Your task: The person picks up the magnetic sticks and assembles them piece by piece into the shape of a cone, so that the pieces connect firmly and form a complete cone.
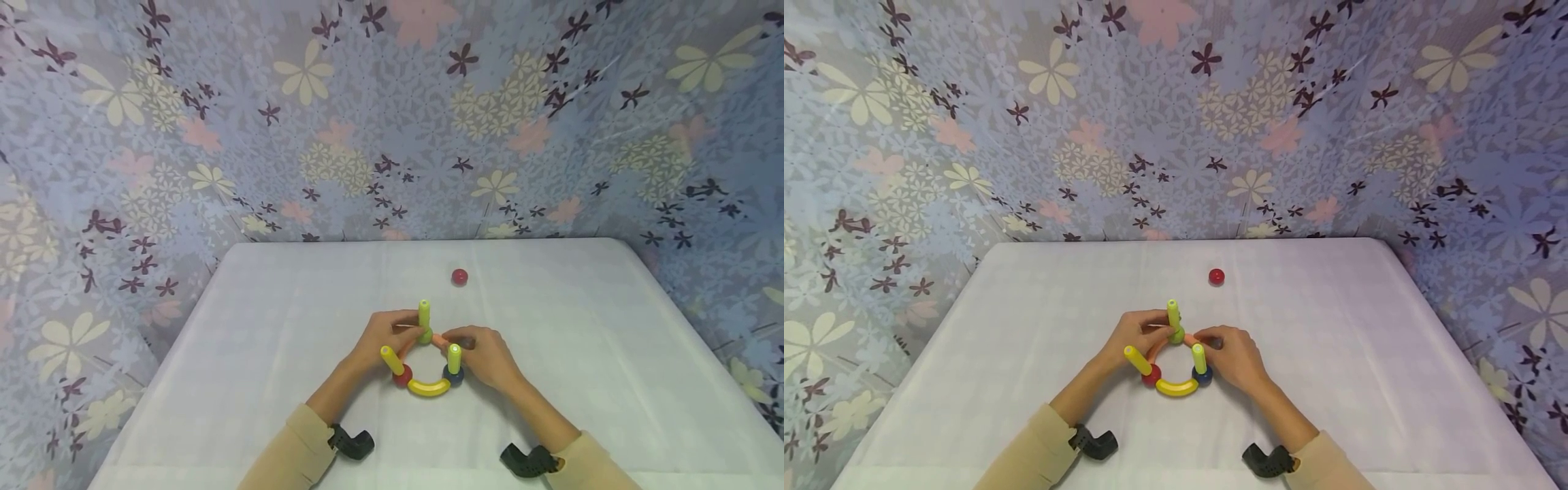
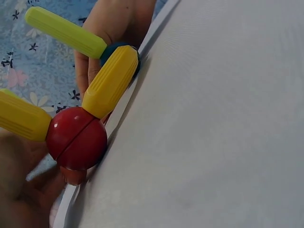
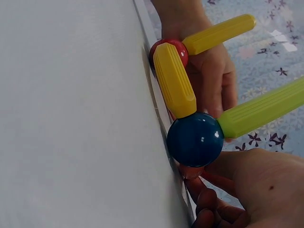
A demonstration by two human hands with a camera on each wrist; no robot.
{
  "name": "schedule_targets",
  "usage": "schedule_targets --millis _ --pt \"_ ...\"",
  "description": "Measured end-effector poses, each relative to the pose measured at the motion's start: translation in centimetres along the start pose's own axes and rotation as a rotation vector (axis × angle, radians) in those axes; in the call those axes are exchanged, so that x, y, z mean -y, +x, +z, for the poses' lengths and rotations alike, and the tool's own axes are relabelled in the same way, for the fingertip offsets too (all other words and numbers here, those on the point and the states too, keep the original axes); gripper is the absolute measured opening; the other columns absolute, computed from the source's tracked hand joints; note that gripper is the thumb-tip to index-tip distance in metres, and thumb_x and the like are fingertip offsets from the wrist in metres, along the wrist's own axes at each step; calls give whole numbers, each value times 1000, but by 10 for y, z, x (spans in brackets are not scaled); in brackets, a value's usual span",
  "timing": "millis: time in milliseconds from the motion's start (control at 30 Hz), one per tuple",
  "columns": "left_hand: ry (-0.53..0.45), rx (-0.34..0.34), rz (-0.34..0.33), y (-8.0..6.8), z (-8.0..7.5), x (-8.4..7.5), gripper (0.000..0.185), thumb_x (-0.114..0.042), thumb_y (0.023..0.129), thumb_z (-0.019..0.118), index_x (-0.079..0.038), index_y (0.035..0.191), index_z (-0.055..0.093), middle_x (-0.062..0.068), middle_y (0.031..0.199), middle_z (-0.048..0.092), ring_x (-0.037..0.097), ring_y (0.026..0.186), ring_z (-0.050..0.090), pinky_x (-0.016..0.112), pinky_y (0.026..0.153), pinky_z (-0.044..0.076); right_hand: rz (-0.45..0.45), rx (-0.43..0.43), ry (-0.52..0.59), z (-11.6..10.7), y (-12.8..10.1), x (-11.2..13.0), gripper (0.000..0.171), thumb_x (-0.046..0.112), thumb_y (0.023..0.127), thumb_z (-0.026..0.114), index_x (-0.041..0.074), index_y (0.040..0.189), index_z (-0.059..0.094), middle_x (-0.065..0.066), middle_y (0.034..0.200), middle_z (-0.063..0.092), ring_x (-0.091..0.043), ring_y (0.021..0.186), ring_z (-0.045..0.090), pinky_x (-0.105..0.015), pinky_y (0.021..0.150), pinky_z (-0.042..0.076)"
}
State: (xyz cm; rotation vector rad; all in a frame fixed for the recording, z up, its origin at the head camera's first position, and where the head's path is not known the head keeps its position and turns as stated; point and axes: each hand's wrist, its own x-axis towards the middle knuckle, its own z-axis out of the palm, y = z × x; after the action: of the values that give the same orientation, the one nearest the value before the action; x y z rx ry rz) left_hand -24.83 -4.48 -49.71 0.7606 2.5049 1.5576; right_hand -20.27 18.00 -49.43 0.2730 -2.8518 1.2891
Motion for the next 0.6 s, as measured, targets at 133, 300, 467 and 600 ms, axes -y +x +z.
schedule_targets --millis 133,300,467,600 --pt "37 23 -20 -2 2 4 34 -22 91 68 -15 124 65 -4 113 67 9 102 63 25 87 49 10 1 5 0 -1 -1 28 30 81 78 18 106 74 3 107 69 -26 114 57 -54 93 44" --pt "23 13 -25 -2 3 6 35 -23 91 68 -14 124 65 -3 115 67 11 101 63 27 87 50 17 1 9 0 0 -2 28 34 81 77 19 106 74 4 107 69 -27 115 56 -56 95 41" --pt "15 11 -18 -1 5 9 35 -24 91 68 -14 124 65 -2 115 67 11 102 63 26 87 50 30 19 6 -2 1 0 27 34 83 76 19 105 73 4 107 69 -27 114 57 -55 94 42" --pt "2 12 -18 -2 5 8 34 -23 91 67 -14 124 65 -2 115 67 11 101 63 25 86 50 29 68 2 -8 5 -1 29 39 87 70 19 108 72 6 104 68 -20 103 61 -45 86 48"
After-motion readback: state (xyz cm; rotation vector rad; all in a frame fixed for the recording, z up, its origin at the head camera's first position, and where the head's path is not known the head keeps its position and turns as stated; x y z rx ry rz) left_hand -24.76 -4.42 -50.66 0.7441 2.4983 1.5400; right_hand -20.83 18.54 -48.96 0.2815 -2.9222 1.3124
